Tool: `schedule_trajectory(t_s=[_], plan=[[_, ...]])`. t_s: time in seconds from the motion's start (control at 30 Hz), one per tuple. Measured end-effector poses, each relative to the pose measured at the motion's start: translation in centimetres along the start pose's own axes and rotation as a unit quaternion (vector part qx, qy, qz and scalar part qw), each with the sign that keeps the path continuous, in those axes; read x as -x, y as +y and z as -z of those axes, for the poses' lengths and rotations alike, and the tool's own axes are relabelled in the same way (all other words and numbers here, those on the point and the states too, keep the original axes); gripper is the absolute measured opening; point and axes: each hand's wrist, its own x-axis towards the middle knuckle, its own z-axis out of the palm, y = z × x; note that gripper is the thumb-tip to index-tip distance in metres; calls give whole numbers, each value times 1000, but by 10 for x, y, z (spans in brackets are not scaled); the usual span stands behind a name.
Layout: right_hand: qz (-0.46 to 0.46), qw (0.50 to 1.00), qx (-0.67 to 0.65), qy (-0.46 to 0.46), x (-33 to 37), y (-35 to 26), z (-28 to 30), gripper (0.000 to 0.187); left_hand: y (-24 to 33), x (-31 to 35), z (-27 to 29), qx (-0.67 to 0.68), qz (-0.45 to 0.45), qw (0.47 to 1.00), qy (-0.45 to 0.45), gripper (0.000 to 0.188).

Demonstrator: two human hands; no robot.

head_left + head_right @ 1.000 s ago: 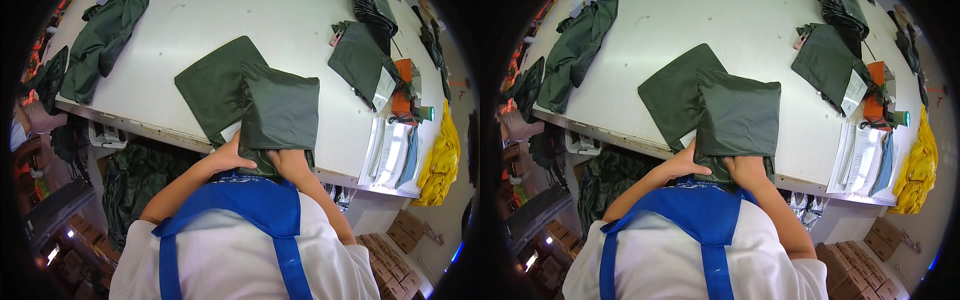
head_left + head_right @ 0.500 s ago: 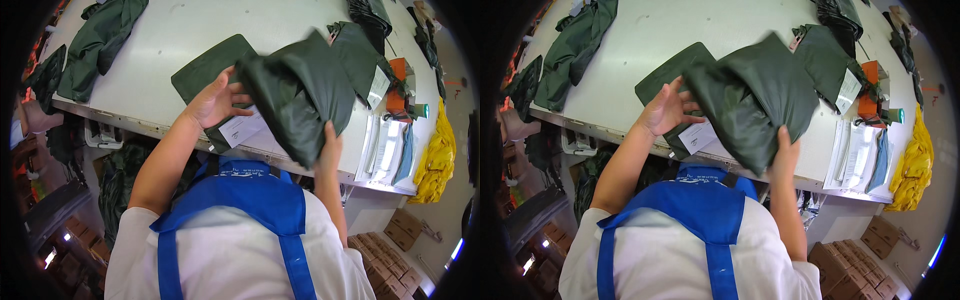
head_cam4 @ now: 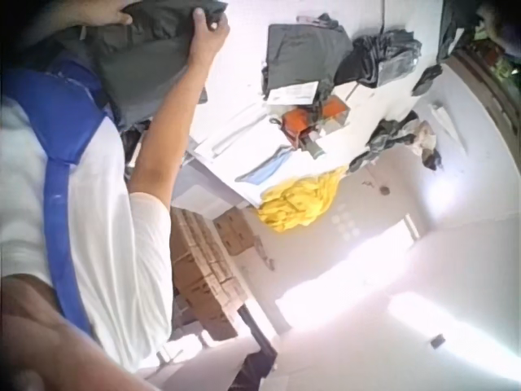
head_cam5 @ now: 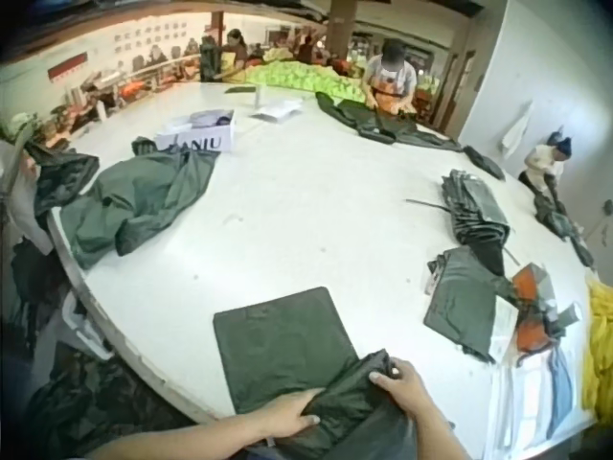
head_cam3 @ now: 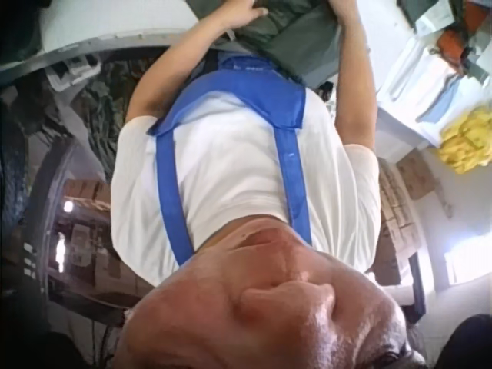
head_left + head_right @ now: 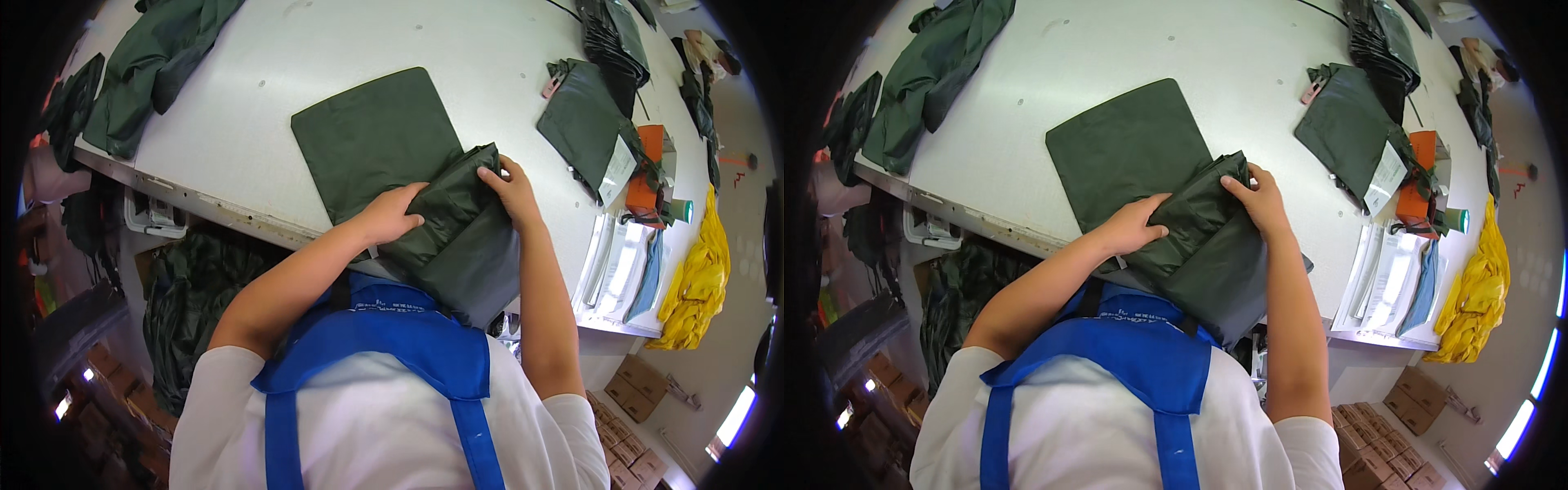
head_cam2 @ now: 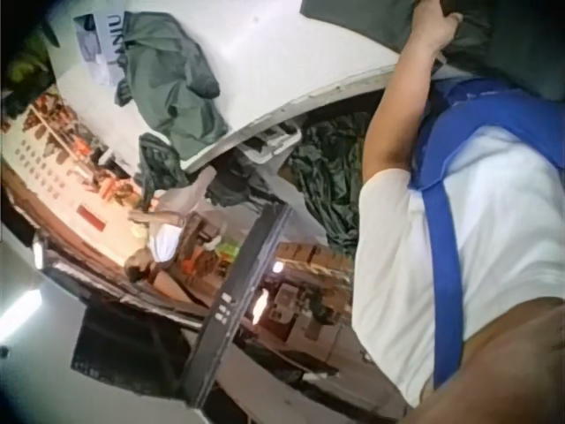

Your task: The person folds a large green tarp on a white worktable, smoothing and aligning edges, then folds it into a compact rectangle. The person places the folded tarp into a matching green pouch and secures it with a strap.

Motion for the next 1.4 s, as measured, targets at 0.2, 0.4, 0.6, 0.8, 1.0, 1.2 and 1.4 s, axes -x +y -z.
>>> schedule_trajectory(t_s=[0.2,0.4,0.6,0.8,1.0,1.2,1.4], plan=[[70,995,-54,-53,39,-10,3,60,15,5,-13,83,92,992,33,75],[58,987,-64,-138,56,-26,19,86,29,11,-20,101,-18,995,12,70],[29,982,-70,-170,56,-40,21,90,22,2,-15,364,-3,924,-116,66],[37,977,-80,-194,57,-48,19,84,13,-12,-12,420,153,864,-232,38],[65,982,-86,-153,67,-42,20,71,0,-33,-29,21,-127,972,-196,26],[89,984,-64,-138,70,-27,21,72,21,-44,-20,-352,-139,907,-184,27],[119,982,-87,-120,74,-26,24,60,8,-18,-23,37,-55,997,27,15]])
